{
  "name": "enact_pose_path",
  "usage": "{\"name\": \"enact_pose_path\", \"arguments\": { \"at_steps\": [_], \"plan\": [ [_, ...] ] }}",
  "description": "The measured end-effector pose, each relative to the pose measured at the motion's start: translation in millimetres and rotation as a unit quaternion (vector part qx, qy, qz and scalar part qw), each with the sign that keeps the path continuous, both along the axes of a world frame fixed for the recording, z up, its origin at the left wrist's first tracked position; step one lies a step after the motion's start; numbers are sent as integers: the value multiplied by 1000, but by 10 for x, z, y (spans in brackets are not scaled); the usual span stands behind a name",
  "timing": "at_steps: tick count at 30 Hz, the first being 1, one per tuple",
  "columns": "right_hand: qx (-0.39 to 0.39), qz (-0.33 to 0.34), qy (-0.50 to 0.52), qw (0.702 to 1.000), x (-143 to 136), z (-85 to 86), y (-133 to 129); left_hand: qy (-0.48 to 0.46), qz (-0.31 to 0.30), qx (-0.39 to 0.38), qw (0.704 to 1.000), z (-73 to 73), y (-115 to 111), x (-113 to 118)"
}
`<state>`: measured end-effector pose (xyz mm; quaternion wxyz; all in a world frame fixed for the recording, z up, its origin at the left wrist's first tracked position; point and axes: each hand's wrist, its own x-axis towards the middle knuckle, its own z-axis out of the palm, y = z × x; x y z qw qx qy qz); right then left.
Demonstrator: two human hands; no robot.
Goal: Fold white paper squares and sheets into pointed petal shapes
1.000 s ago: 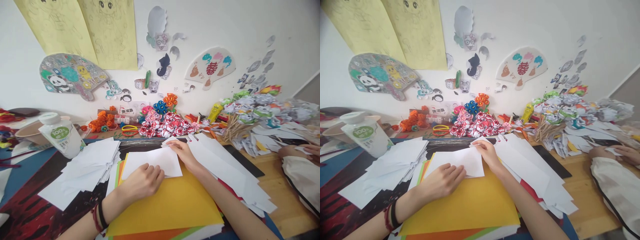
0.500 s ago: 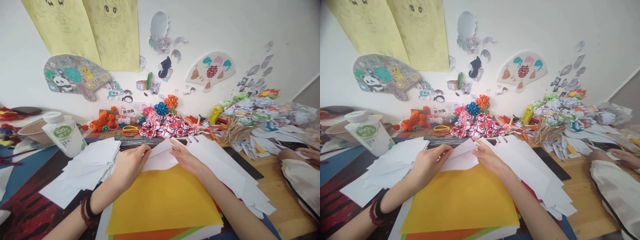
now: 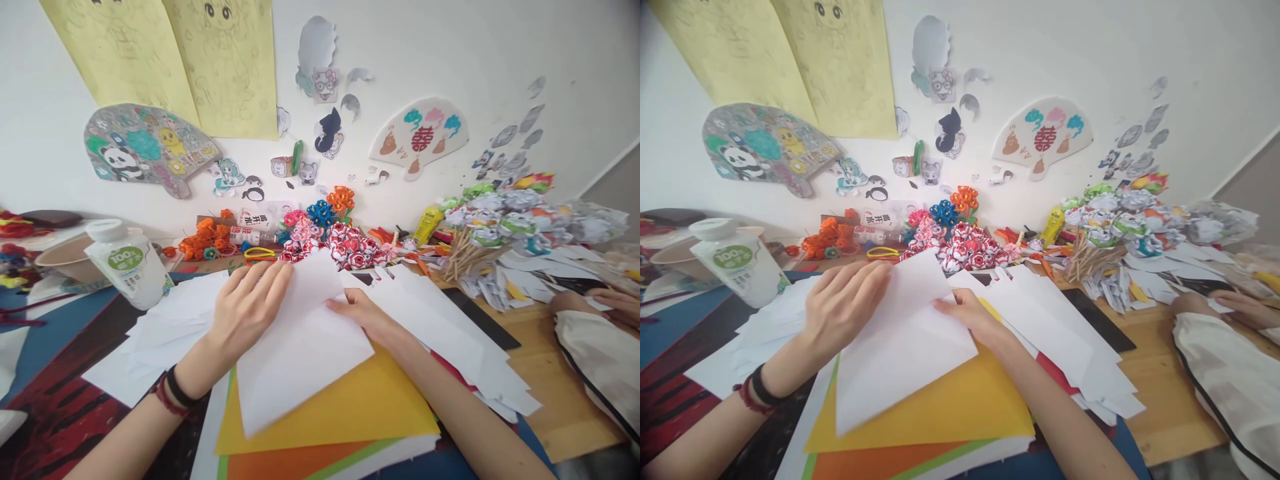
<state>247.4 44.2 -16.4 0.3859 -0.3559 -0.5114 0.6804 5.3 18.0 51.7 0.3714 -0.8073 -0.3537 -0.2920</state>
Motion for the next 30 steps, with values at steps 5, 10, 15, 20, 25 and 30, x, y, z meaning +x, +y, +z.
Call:
{"name": "enact_pose_path", "arguments": {
  "at_steps": [5,10,15,20,25,30],
  "plan": [
    [-36,-73,17,997,-15,-1,13,160,-77,-75,981,-156,-32,57],
    [-35,-108,19,993,-5,47,19,74,-33,-194,978,-271,21,204],
    [-27,-98,36,994,16,108,-5,30,-34,-249,967,-336,38,238],
    [-19,-79,36,996,41,120,9,-4,-22,-265,964,-374,50,203],
    [-28,-68,57,996,14,282,-135,-62,-19,-282,957,-375,90,153],
    [-21,-46,57,997,16,347,-265,-63,-60,-268,960,-295,-12,233]
  ]
}}
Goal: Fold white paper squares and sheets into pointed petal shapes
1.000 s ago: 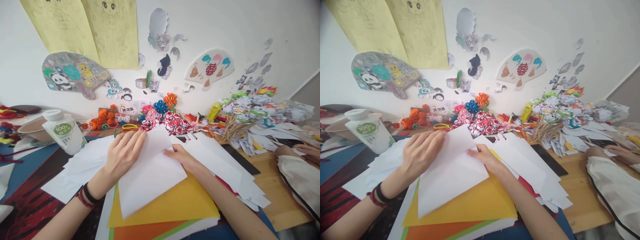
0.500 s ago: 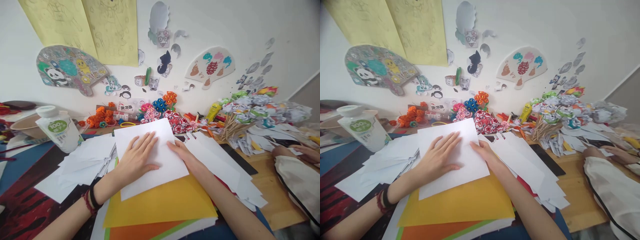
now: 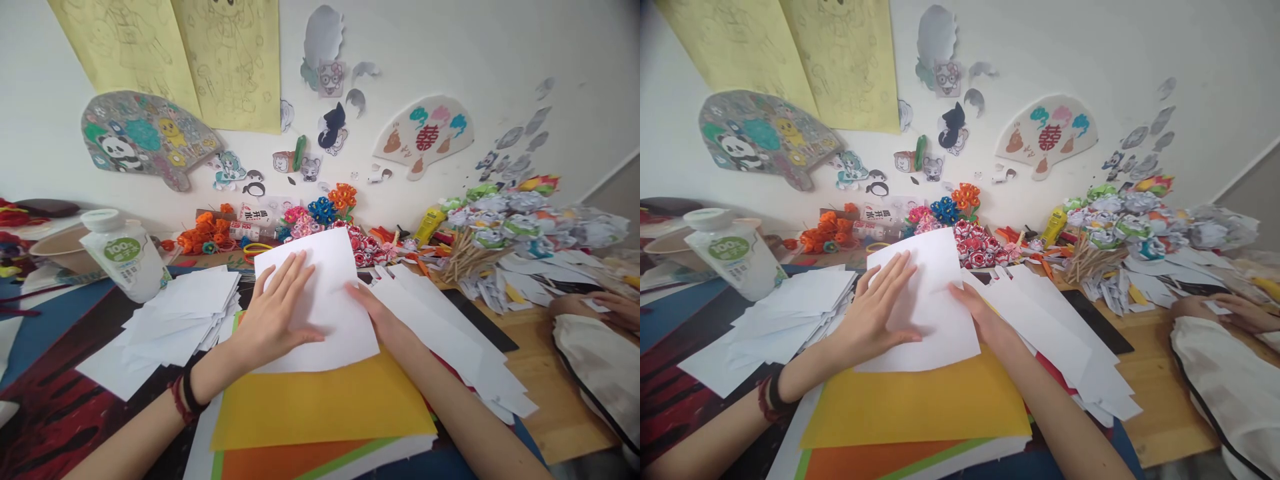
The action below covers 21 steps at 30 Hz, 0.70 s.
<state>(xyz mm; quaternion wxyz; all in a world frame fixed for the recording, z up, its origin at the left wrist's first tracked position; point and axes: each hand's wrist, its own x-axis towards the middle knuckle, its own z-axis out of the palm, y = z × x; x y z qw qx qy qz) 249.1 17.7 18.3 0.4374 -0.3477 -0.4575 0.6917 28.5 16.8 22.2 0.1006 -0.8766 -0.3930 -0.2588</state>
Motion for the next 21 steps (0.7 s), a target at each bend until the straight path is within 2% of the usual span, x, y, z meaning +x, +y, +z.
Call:
{"name": "enact_pose_path", "arguments": {
  "at_steps": [5,9,14,21],
  "plan": [
    [-5,62,10,998,-14,-137,-29,5,-21,-11,1000,55,-72,97],
    [2,30,34,999,-68,-189,16,2,-11,-19,1000,88,-50,41],
    [57,17,13,998,-34,-150,143,13,-13,-30,999,180,-50,-41],
    [91,-64,15,994,26,-147,186,-28,6,-24,999,196,-32,-50]
  ]
}}
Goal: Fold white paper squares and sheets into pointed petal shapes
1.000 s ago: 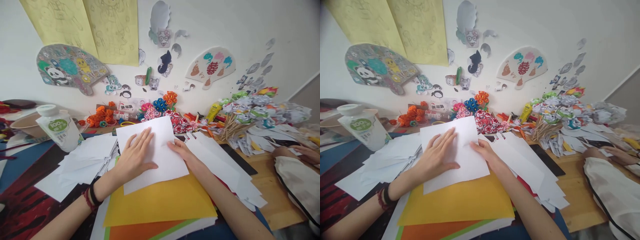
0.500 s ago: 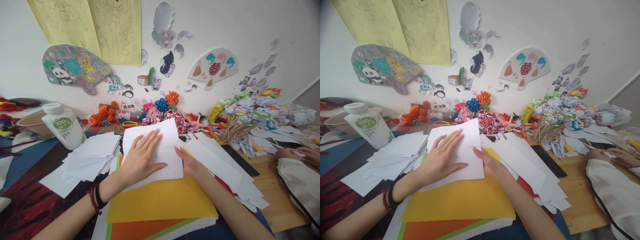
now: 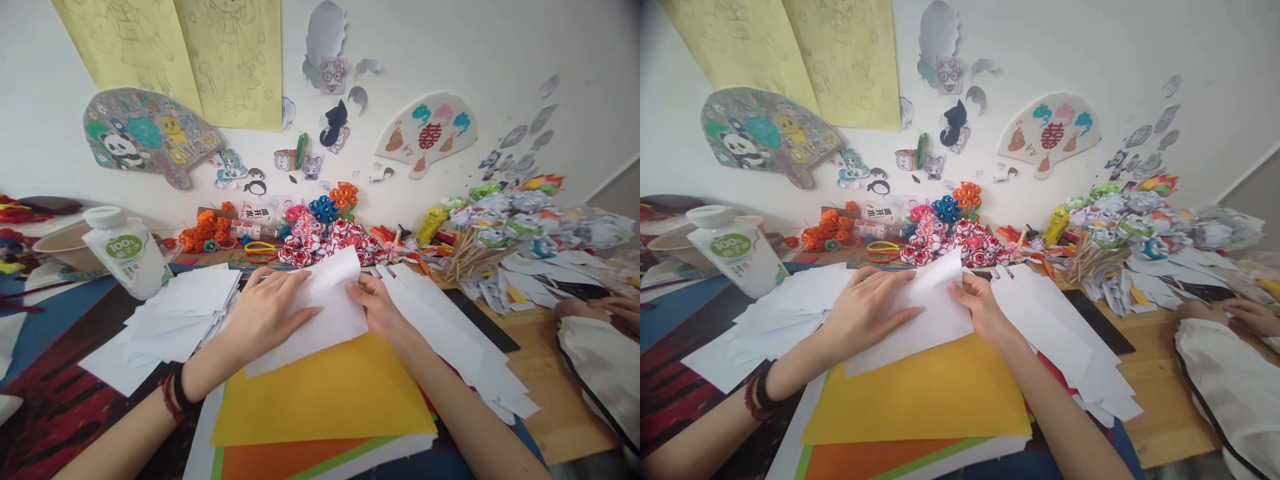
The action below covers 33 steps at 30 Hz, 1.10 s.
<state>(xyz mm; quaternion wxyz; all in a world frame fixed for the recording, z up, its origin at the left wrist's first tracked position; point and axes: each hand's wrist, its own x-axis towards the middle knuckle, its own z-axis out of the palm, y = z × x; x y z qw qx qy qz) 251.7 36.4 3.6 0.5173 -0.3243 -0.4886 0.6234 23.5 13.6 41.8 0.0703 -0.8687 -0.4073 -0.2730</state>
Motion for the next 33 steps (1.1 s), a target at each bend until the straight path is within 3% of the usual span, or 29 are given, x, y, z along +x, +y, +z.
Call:
{"name": "enact_pose_path", "arguments": {
  "at_steps": [5,10,13,15,17,22,27,33],
  "plan": [
    [54,-89,-43,994,14,-9,44,-2,11,12,1000,-8,-13,2],
    [161,-202,-71,964,-5,56,35,12,31,25,999,37,-63,16],
    [195,-168,-94,962,-24,92,11,14,21,4,1000,84,-108,56],
    [164,-117,-111,973,-31,84,-1,2,9,-13,1000,118,-141,89],
    [120,-108,-106,981,-25,56,0,-14,0,-36,999,151,-163,110],
    [63,-168,-40,983,121,21,86,-43,14,-116,992,240,-88,6],
    [56,-230,-36,971,336,75,205,-71,26,-215,974,271,124,-219],
    [-41,-86,-81,992,353,44,222,-86,30,-272,958,206,282,-417]
  ]
}}
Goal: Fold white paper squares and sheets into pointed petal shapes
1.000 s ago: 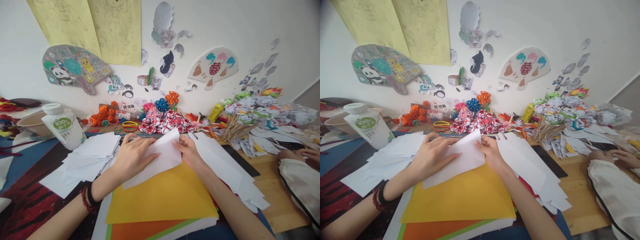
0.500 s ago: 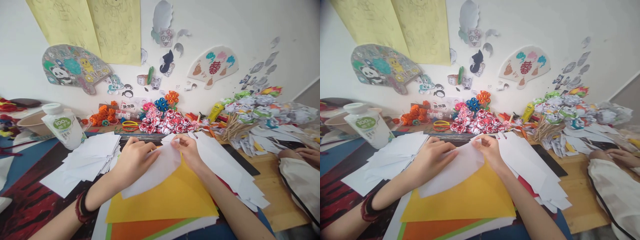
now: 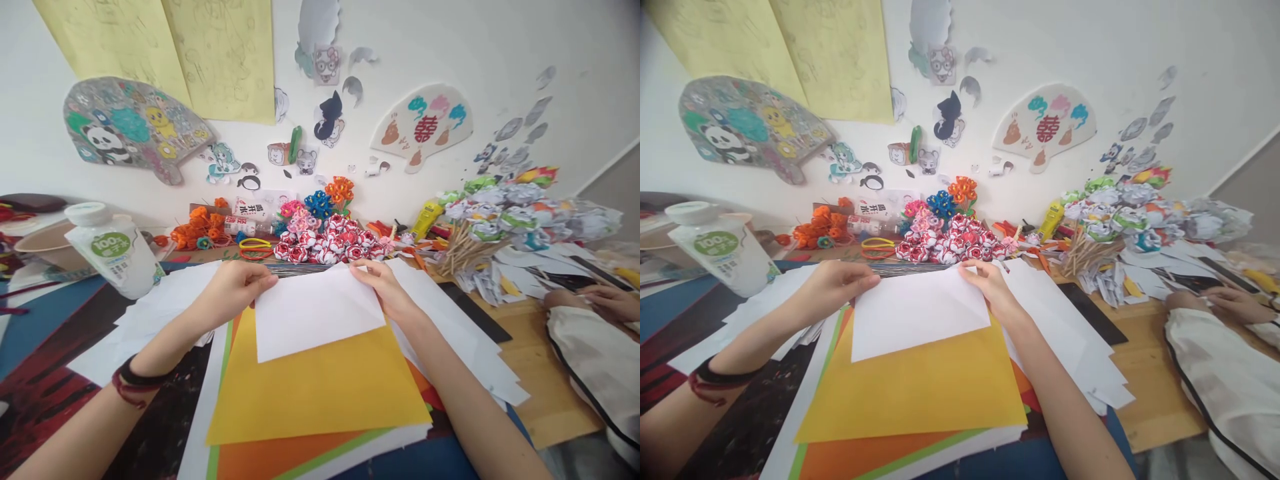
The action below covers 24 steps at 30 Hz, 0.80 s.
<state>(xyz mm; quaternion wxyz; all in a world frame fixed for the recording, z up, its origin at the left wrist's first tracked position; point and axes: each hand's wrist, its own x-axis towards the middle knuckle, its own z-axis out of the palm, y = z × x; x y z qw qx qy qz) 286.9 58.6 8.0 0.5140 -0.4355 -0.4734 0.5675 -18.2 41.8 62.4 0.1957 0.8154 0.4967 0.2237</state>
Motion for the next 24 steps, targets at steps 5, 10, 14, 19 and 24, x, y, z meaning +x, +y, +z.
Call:
{"name": "enact_pose_path", "arguments": {
  "at_steps": [5,10,14,19,24],
  "plan": [
    [-25,36,-32,999,-41,-96,8,142,16,93,985,5,-40,57],
    [20,98,-68,993,-233,-114,-90,150,-27,165,974,-182,-235,473],
    [55,144,-93,984,-373,-138,-179,42,-13,51,998,-345,-324,670],
    [90,129,-138,978,-427,-133,-235,-51,15,-3,999,-332,-334,686],
    [108,124,-148,975,-424,-129,-246,-88,-24,-60,994,-300,-305,687]
  ]
}}
